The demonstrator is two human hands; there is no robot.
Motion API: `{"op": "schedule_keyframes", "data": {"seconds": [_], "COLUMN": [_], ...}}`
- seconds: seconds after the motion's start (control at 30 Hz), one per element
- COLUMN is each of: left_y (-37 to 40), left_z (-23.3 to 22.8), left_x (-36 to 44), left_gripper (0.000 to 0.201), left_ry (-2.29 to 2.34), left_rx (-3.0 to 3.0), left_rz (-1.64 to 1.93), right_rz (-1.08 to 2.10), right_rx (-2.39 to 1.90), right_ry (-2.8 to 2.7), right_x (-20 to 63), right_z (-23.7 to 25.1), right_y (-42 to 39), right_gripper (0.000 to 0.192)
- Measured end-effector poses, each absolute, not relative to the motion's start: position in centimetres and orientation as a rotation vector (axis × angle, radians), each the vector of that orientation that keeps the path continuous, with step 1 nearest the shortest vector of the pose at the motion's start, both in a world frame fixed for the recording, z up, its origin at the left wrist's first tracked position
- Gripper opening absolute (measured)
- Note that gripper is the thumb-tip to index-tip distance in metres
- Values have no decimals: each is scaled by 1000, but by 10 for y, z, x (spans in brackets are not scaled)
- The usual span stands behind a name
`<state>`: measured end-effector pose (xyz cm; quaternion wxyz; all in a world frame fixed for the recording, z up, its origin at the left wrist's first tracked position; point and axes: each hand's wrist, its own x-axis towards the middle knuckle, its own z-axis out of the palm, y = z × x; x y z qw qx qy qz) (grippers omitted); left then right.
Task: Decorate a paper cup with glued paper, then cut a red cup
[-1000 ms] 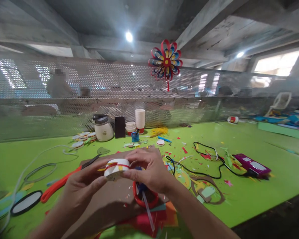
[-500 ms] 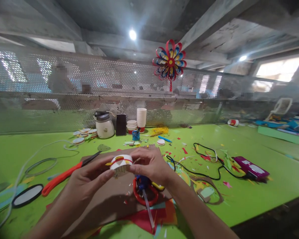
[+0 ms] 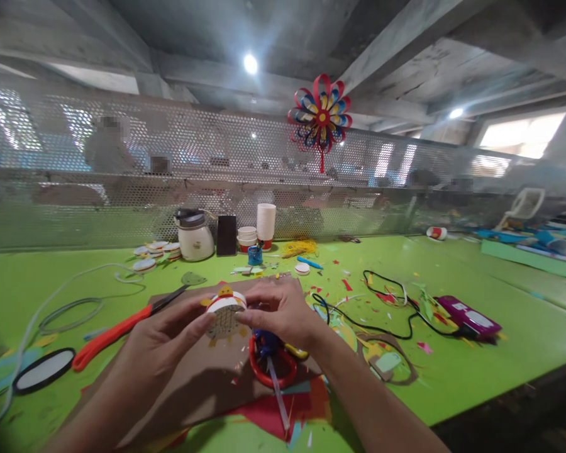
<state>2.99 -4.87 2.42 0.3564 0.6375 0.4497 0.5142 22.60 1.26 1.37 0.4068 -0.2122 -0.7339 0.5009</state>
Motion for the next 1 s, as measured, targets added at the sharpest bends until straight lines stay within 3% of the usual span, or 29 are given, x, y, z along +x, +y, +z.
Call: {"op": "schedule_keyframes", "data": {"seconds": [0.7,1.0], "left_y": [-46,-42], "left_z": [22,18], "left_x": [28,31], "left_gripper": [33,33], "left_ry": [1172,1159], "left_rx": [1654,1439], "left_rz": [1271,1239], "right_rz": [1372,1402], "right_rx": [-556,-673], "right_ry": [-1689,-1632], "right_x": [223,221], "right_z": [18,10], "right_y": [5,10], "right_gripper": [22,31]}}
